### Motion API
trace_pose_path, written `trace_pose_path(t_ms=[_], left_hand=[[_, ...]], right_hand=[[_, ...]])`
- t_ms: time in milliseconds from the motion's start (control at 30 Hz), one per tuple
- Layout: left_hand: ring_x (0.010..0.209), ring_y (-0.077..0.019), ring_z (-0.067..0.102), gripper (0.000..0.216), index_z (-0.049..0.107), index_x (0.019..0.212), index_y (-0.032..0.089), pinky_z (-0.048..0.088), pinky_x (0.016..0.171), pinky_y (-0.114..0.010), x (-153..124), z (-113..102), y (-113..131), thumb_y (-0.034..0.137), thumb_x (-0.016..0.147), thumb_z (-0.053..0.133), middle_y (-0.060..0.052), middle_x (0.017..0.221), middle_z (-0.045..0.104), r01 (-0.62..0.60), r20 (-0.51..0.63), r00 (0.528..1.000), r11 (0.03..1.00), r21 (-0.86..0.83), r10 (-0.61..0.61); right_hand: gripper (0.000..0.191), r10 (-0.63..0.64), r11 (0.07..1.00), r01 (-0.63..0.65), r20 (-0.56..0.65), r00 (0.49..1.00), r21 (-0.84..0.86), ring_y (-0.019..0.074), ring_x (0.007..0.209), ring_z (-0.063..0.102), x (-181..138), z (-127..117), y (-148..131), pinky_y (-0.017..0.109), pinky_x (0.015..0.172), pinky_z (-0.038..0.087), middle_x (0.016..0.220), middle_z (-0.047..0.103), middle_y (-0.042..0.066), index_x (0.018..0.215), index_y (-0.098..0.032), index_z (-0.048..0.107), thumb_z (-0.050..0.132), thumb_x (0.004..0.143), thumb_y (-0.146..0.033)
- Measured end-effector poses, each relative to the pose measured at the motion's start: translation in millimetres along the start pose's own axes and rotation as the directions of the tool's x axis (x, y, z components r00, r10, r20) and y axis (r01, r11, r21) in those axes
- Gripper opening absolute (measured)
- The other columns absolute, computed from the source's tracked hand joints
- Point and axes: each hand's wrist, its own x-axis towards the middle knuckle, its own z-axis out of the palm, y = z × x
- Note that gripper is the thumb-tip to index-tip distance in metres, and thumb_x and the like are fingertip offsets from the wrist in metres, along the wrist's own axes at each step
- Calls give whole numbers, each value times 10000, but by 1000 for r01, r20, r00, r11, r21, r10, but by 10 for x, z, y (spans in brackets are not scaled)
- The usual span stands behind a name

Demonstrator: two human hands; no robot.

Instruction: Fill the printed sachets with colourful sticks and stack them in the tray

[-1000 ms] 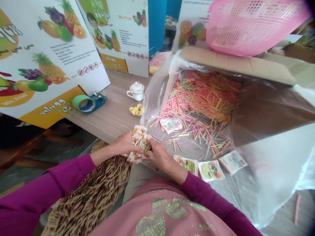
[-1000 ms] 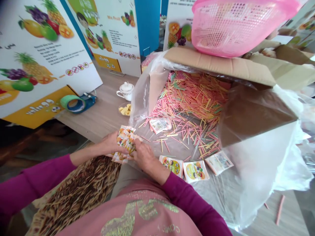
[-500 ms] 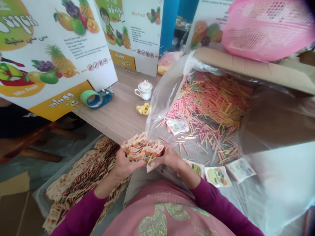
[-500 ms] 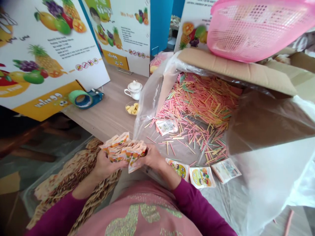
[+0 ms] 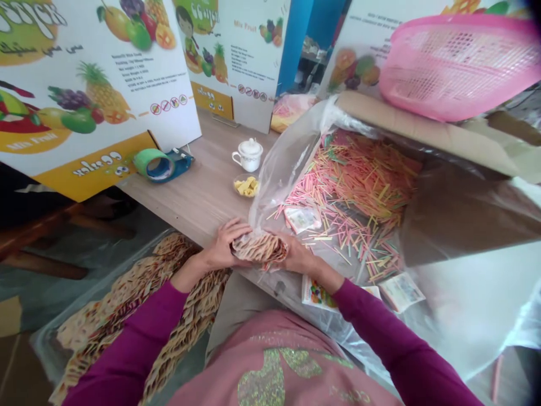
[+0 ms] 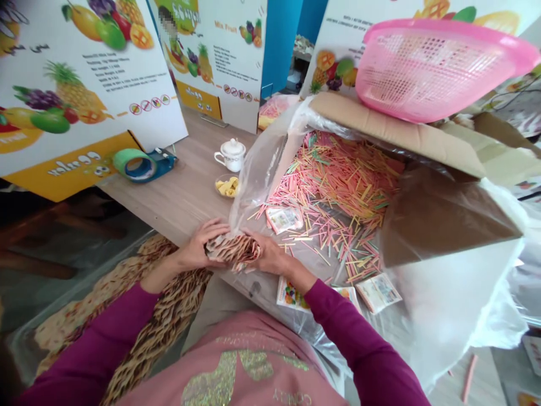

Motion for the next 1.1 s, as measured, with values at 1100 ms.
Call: trace_pose_path(t_ms=[1100], left_hand=[[1442,-446,559,1462,241,1709,308,456,1223,-619,-405,-19,234,553,514,1047,-182,1627,524,-26,-82,996,995,92,33]], right_hand=[[1190,-31,999,32,43,999,-14,370,1476,551,200,227,16,543,1275,342,1589,595,173,1612,-225,484,1039,565,-341]])
